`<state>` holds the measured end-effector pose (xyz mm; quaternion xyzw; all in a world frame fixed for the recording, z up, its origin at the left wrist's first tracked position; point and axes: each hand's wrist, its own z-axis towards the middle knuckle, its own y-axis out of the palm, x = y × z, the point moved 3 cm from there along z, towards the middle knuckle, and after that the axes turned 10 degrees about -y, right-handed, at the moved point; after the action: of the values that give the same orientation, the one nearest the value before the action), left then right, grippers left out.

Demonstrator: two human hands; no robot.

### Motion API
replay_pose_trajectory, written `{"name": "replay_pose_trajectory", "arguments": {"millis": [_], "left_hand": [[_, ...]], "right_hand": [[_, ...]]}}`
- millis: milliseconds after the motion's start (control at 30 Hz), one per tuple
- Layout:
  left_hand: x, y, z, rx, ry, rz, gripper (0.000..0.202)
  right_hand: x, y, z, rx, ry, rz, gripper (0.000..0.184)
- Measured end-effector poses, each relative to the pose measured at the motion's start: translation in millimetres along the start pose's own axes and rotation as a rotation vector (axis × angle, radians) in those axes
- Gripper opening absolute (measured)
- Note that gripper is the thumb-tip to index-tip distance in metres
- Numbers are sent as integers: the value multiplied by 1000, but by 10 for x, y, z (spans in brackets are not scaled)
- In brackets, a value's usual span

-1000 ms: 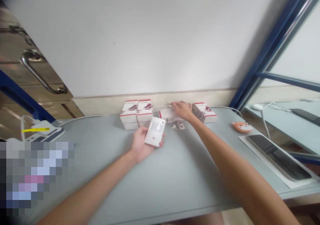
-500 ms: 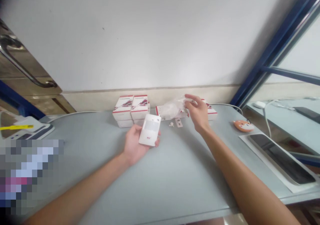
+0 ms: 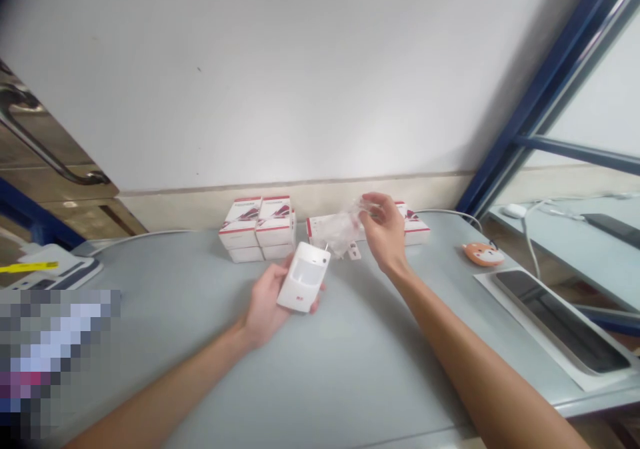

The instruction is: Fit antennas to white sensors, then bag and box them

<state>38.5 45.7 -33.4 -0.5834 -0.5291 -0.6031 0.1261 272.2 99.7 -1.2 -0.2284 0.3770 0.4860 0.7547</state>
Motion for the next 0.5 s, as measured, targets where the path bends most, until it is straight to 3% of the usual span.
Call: {"name": "replay_pose_trajectory", "arguments": {"millis": [300,500], "left_hand": [[134,-26,11,-69,15,-110,68],[160,-6,-6,-81,21,-11,78]], "right_hand": [[-41,105,-67,15,113,121,38],[-26,105,-58,18,236,277,47]]}}
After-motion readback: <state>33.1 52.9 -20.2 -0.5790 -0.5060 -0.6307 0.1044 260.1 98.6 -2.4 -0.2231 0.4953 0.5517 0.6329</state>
